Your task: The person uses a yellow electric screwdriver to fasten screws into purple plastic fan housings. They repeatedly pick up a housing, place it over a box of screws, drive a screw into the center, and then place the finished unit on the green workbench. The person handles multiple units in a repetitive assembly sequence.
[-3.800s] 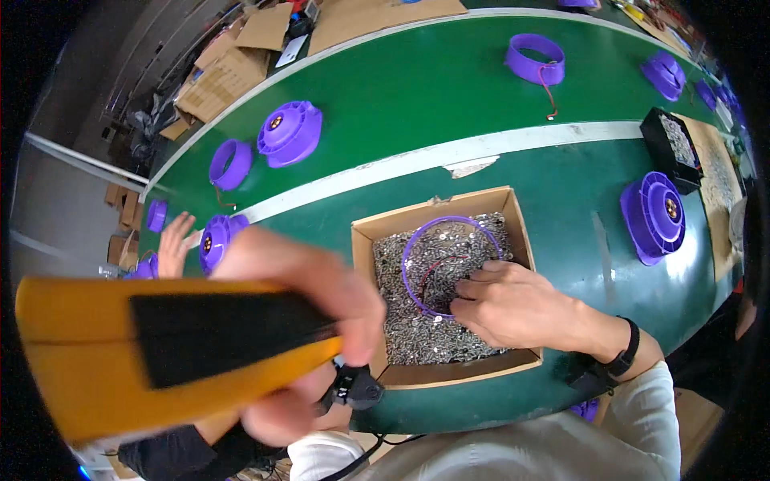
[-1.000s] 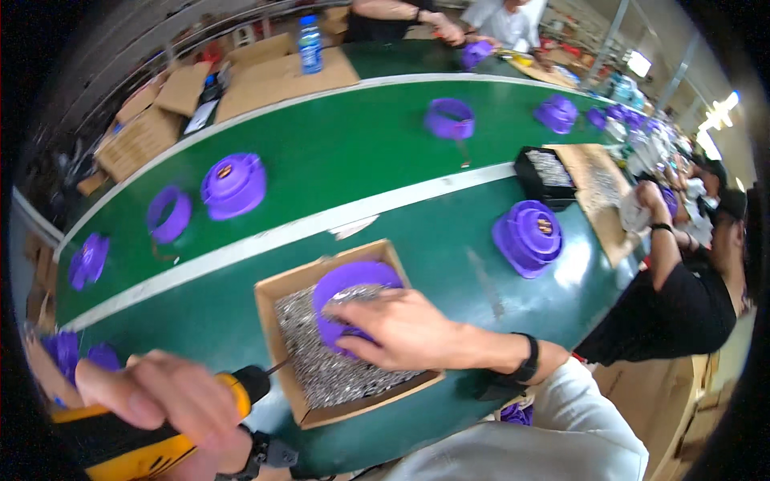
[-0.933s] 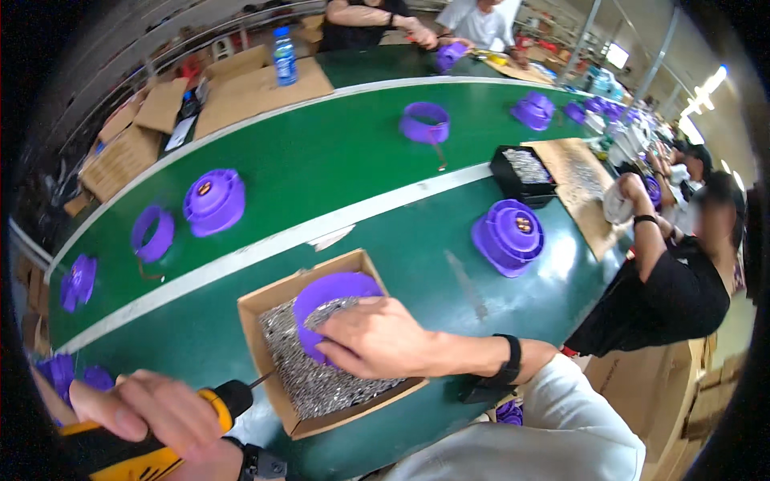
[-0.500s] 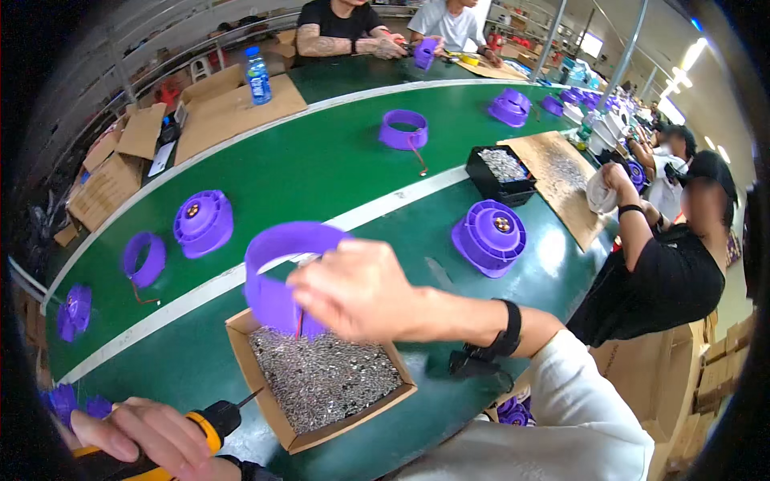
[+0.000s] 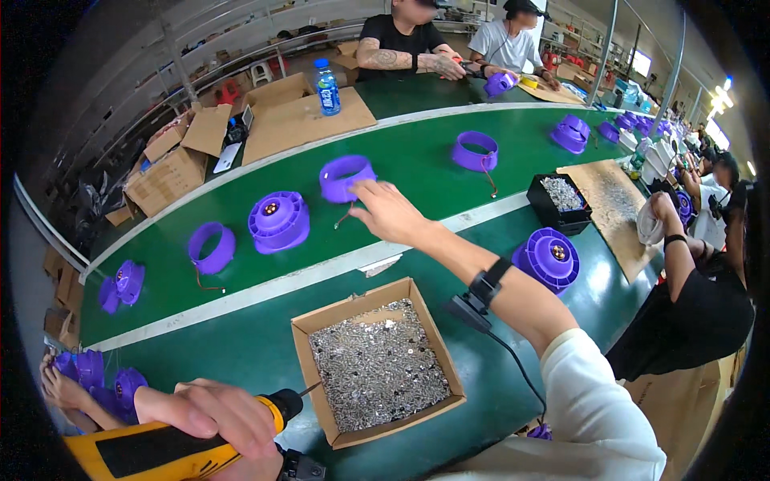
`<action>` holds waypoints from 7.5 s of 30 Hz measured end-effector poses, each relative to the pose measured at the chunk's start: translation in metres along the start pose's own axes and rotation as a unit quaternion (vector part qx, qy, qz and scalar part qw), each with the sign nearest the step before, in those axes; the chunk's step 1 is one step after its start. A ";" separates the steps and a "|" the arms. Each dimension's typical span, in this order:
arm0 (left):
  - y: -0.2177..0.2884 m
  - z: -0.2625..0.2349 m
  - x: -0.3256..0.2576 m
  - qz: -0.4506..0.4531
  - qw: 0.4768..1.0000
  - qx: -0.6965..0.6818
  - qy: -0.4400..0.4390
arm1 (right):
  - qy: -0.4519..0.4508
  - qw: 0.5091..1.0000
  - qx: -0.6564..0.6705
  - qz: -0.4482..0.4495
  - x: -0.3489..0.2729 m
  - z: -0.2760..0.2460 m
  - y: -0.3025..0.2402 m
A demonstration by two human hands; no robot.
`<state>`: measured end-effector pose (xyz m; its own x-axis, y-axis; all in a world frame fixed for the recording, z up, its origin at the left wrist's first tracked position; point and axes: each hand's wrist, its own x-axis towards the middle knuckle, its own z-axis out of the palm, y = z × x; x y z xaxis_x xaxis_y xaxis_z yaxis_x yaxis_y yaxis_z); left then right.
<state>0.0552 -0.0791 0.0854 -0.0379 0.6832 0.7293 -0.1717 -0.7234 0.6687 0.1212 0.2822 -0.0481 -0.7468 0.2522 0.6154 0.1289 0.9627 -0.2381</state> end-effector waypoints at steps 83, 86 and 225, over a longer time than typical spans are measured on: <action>0.067 0.049 -0.025 0.260 0.893 0.332 0.157 | -0.287 0.937 -0.142 -0.142 0.116 0.160 -0.148; 0.057 0.047 -0.017 0.249 0.901 0.330 0.130 | -0.137 0.979 -0.078 -0.129 0.106 0.134 -0.123; -0.108 0.083 -0.008 0.032 0.949 0.206 0.234 | -0.334 0.917 0.141 -0.168 -0.144 -0.069 -0.130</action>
<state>0.1559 -0.0152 0.0195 -0.4856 0.5362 0.6904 0.2425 -0.6762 0.6957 0.2569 0.1271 -0.0538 -0.9585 -0.2614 0.1140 -0.2851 0.8871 -0.3630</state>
